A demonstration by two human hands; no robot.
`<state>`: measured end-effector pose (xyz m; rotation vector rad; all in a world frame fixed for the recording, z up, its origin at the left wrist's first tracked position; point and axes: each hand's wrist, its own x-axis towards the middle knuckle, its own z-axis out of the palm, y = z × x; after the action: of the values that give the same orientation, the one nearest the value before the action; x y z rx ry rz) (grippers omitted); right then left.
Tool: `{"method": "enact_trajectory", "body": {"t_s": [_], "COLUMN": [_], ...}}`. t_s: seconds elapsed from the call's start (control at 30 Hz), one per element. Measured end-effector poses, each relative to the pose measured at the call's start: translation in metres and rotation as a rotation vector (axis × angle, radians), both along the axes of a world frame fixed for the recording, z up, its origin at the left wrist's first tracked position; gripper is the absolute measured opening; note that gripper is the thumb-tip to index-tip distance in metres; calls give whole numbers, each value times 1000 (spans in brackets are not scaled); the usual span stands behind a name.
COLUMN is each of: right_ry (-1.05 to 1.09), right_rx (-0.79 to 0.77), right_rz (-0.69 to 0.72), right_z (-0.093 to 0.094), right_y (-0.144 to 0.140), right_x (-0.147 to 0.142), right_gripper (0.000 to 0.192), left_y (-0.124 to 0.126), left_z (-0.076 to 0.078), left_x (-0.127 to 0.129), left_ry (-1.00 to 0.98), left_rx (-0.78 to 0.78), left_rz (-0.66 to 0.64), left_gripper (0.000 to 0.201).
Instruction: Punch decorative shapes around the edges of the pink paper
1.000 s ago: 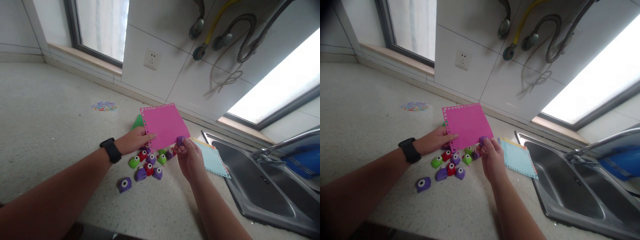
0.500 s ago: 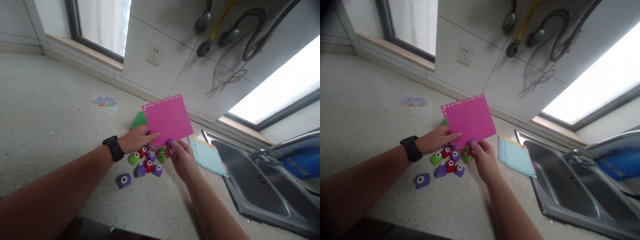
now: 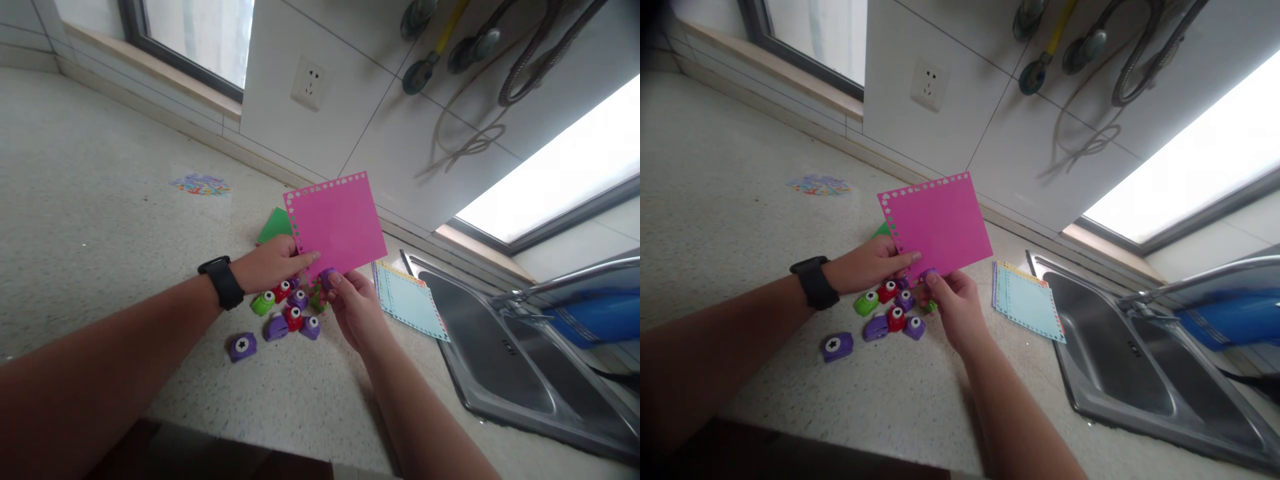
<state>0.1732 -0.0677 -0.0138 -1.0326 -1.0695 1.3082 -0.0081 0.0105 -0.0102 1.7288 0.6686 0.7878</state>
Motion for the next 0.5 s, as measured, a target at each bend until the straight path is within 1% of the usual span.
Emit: {"method": "enact_trajectory", "body": {"t_s": [0.2,0.37,0.5], "right_ry": [-11,-3,-2], "right_rx": [4,-6,11], "right_rz": [4,-3,6], "right_z": [0,0,1], "right_y": [1,0,0], "right_x": [0,0,1], "right_gripper": [20,19,17], "left_y": [0,-2,-1], "left_z": [1,5,4], "left_x": [-1,0,0], "left_ry": [62,36,45], "left_rx": [9,-6,7], "left_rz": [24,21,23], "left_gripper": [44,42,42]}}
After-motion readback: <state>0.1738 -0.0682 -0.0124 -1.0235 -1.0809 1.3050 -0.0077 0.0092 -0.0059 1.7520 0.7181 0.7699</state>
